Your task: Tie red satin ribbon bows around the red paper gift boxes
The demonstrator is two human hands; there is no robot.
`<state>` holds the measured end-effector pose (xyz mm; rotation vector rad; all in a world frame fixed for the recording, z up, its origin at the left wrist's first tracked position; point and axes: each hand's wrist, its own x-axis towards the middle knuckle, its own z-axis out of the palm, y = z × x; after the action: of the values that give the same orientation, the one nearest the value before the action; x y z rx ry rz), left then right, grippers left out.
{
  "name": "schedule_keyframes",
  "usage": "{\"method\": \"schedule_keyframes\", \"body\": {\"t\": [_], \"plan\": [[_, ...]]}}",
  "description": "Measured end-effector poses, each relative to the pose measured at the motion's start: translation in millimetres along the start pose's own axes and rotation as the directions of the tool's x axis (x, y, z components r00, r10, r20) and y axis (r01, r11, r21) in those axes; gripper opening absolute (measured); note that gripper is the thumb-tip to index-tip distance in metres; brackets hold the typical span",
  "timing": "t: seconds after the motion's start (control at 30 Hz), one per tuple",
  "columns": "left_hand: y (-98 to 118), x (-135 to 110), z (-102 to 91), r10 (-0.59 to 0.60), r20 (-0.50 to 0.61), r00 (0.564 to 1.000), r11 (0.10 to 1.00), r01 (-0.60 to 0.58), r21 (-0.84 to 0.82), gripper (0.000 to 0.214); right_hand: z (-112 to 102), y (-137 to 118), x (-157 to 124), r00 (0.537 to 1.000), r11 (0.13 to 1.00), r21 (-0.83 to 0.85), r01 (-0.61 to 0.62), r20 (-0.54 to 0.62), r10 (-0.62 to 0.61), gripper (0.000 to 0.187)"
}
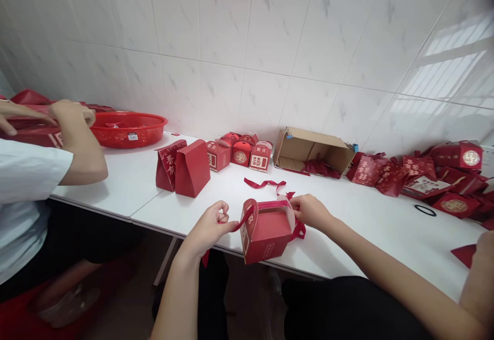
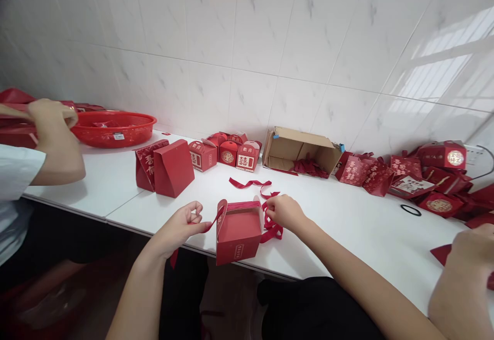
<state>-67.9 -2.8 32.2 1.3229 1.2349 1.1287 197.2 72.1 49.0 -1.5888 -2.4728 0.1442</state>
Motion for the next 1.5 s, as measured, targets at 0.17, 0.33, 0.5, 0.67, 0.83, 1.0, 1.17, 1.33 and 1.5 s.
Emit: {"method": "schedule_keyframes", "body": {"t": [0.17,0.33,0.5,0.67,0.83,1.0,1.17,1.33,1.5], "plan": [[1.2,-1.5,4.9,0.005,-0.028,1.0,0.998,-0.003,0.059,0.032,2.5,-9.5,-0.3,0.999,0.999,-0.049,0.022,0.034,-0.021,0.014],[-8.7,1.7,-2.3,-0.006,-0.096,0.995,0.988,0.021,0.155,0.027,3.6,-10.1,-0.4,0.998,0.995,-0.098,0.0,0.067,0.007,0.013],[-12.4,2.8,-9.3,-0.046,-0.102,0.994,0.976,0.066,0.208,0.027,8.0,-3.3,2.4,0.993,0.992,-0.117,-0.043,0.107,0.056,0.012],[-12.4,0.4,-21.2,-0.061,-0.119,0.991,0.952,0.094,0.291,0.034,4.3,3.7,3.8,0.99,0.985,-0.129,-0.11,0.077,0.12,0.011],[-15.4,-3.5,-33.7,-0.098,-0.128,0.987,0.963,0.127,0.238,0.039,-8.8,12.4,-0.2,0.983,0.976,-0.124,-0.179,0.011,0.182,0.014],[-17.7,-10.3,-31.2,-0.102,-0.163,0.981,0.984,0.124,0.131,0.045,-9.7,16.3,-3.2,0.984,0.979,-0.105,-0.176,0.002,0.177,0.014],[-25.2,-13.4,-15.6,-0.06,-0.24,0.969,0.969,0.115,0.221,0.044,-6.3,10.4,-5.4,0.99,0.986,-0.099,-0.137,0.005,0.138,0.01],[-23.6,-7.8,-5.5,-0.038,-0.391,0.92,0.887,0.211,0.411,0.043,-4.5,1.7,-8.1,0.988,0.985,-0.08,-0.152,-0.022,0.151,0.01],[-6.7,-12.5,1.2,0.102,-0.584,0.805,0.813,0.271,0.515,0.048,-13.8,-5.9,-14.6,0.955,0.968,0.01,-0.252,-0.158,0.251,0.036]]}}
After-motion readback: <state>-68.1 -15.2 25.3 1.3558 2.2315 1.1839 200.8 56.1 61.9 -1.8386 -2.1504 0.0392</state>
